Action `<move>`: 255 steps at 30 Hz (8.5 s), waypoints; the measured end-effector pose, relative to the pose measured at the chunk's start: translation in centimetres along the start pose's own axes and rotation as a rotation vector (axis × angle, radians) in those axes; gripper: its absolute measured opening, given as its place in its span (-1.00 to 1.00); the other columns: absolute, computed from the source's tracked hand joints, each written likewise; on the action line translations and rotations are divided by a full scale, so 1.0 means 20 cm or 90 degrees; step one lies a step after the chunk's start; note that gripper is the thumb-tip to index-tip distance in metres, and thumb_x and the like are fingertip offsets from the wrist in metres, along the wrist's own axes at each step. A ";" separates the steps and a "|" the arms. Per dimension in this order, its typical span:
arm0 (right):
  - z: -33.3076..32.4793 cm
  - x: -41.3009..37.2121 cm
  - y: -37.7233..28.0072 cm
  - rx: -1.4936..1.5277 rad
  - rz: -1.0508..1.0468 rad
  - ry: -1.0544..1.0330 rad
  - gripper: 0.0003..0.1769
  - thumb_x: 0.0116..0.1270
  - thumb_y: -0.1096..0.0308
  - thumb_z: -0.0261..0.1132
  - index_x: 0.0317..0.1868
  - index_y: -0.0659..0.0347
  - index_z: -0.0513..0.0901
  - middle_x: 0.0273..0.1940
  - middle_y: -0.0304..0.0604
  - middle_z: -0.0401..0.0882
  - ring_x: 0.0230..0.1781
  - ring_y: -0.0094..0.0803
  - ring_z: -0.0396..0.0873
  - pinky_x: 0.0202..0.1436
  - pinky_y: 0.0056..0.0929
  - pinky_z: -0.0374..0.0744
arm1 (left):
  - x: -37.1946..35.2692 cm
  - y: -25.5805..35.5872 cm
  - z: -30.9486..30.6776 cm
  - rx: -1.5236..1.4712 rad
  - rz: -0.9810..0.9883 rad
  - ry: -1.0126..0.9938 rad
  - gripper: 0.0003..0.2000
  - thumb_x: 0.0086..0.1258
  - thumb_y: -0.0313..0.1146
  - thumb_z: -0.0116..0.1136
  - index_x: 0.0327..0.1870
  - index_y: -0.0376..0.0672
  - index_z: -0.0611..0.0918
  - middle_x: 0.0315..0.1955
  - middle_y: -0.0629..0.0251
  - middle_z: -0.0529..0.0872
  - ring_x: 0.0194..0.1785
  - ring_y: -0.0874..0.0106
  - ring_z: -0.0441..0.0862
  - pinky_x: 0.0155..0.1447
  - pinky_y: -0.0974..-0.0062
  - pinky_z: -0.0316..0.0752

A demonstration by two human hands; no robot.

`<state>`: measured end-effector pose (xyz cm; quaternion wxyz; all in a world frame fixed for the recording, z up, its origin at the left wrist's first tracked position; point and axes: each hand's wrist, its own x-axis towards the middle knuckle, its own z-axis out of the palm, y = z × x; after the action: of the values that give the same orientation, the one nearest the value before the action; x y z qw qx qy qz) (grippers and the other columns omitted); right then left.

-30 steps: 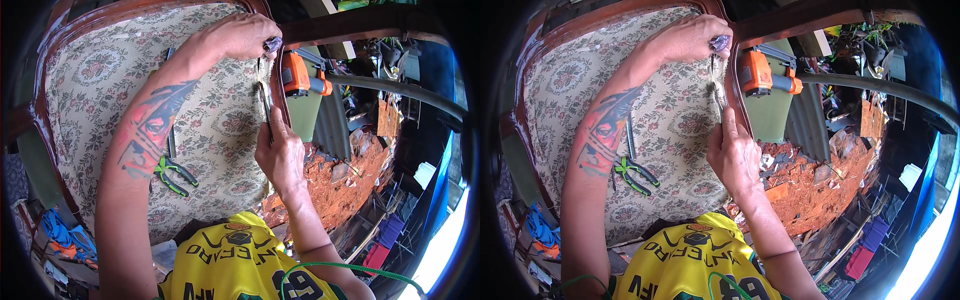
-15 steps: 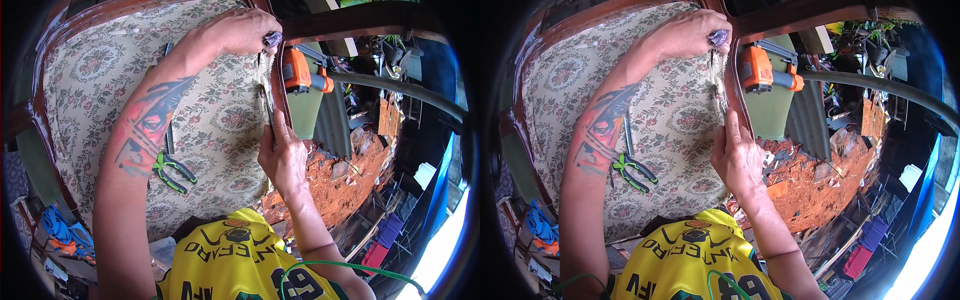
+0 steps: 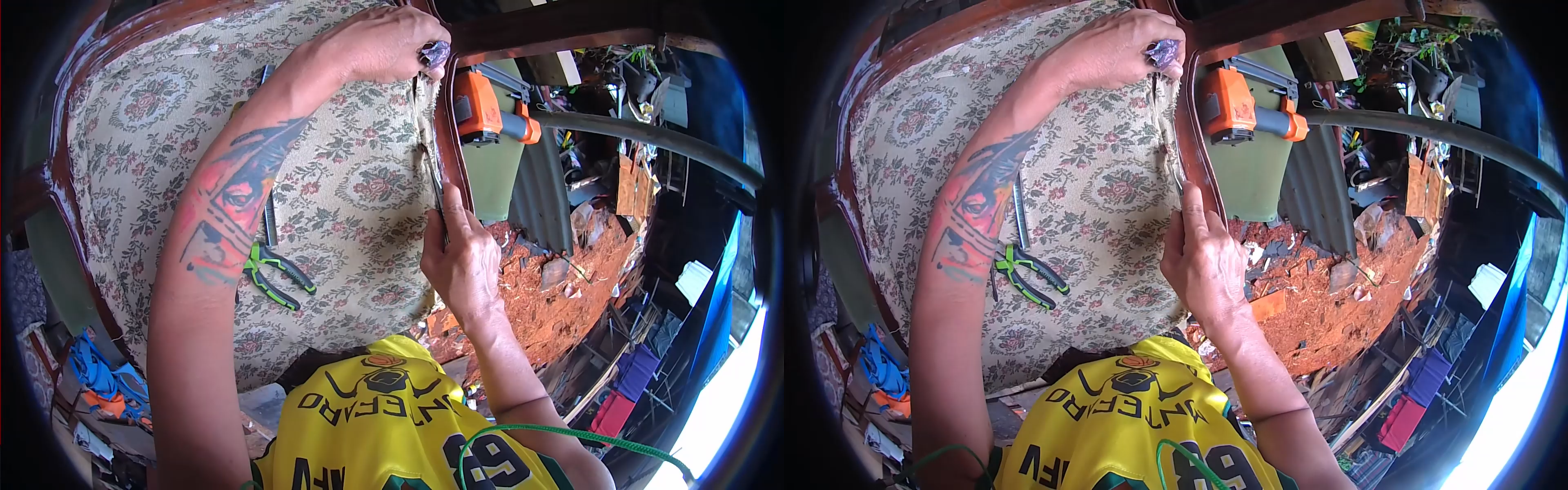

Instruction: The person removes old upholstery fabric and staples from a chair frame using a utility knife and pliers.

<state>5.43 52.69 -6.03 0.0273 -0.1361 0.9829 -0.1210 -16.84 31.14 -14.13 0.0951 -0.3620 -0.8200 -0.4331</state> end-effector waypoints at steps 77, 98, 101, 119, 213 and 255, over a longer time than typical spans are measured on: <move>0.03 0.07 -0.01 0.091 -0.017 0.072 -0.47 0.46 0.38 0.41 0.42 0.14 0.63 -0.42 -0.01 0.63 -0.51 0.03 0.68 -0.45 0.03 0.62 | 0.07 0.37 -0.14 -0.036 0.076 0.028 -0.72 0.47 -0.20 0.49 -0.12 -0.24 0.71 -0.24 0.21 0.75 -0.15 0.22 0.76 0.01 0.25 0.61; -0.13 -0.54 0.20 0.216 0.000 0.075 -0.41 0.26 0.45 0.56 0.34 0.15 0.74 -0.44 -0.09 0.66 -0.56 -0.15 0.70 -0.48 -0.16 0.65 | -0.45 0.61 0.00 0.318 -0.183 -0.075 -0.24 0.35 0.12 0.48 0.56 0.08 0.55 0.59 0.13 0.41 0.62 0.08 0.37 0.74 -0.27 0.06; -0.11 -0.61 0.25 0.223 0.013 0.096 -0.40 0.24 0.48 0.54 0.34 0.21 0.73 -0.41 -0.09 0.68 -0.59 -0.18 0.66 -0.51 -0.19 0.62 | -0.51 0.57 0.00 0.390 -0.121 -0.037 -0.38 0.37 0.12 0.47 0.38 0.02 0.65 0.48 0.19 0.53 0.58 0.12 0.41 0.74 -0.24 0.09; -0.11 -0.80 0.31 0.269 0.104 0.112 -0.43 0.25 0.55 0.51 0.31 0.29 0.70 -0.41 -0.01 0.71 -0.55 -0.12 0.70 -0.47 -0.18 0.64 | -0.51 0.56 0.07 0.332 -0.098 0.012 -0.50 0.49 -0.14 0.46 0.39 -0.05 0.68 0.29 0.19 0.67 0.34 0.04 0.56 0.54 -0.09 0.42; -0.05 -0.12 0.09 0.210 0.081 -0.023 -0.60 0.56 0.32 0.36 0.30 0.33 0.68 -0.26 0.35 0.77 -0.23 0.24 0.81 -0.13 0.04 0.73 | -0.24 0.57 0.21 0.067 -0.337 0.090 -0.76 0.27 -0.07 0.40 -0.20 0.02 0.90 -0.37 0.23 0.89 -0.19 0.15 0.84 0.23 0.17 0.57; -0.07 -0.18 0.11 0.072 0.050 -0.056 -0.59 0.53 0.30 0.35 0.31 0.23 0.70 -0.27 0.25 0.79 -0.28 0.23 0.79 -0.18 0.11 0.71 | -0.26 0.61 0.30 0.123 -0.360 0.079 -0.78 0.43 -0.10 0.34 -0.08 0.06 0.88 -0.23 0.26 0.89 0.02 0.26 0.81 0.35 0.11 0.42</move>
<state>8.14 56.03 -5.05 0.0832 -0.1008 0.9769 -0.1689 -3.94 37.47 -12.40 0.0542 -0.0815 -0.9183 -0.3837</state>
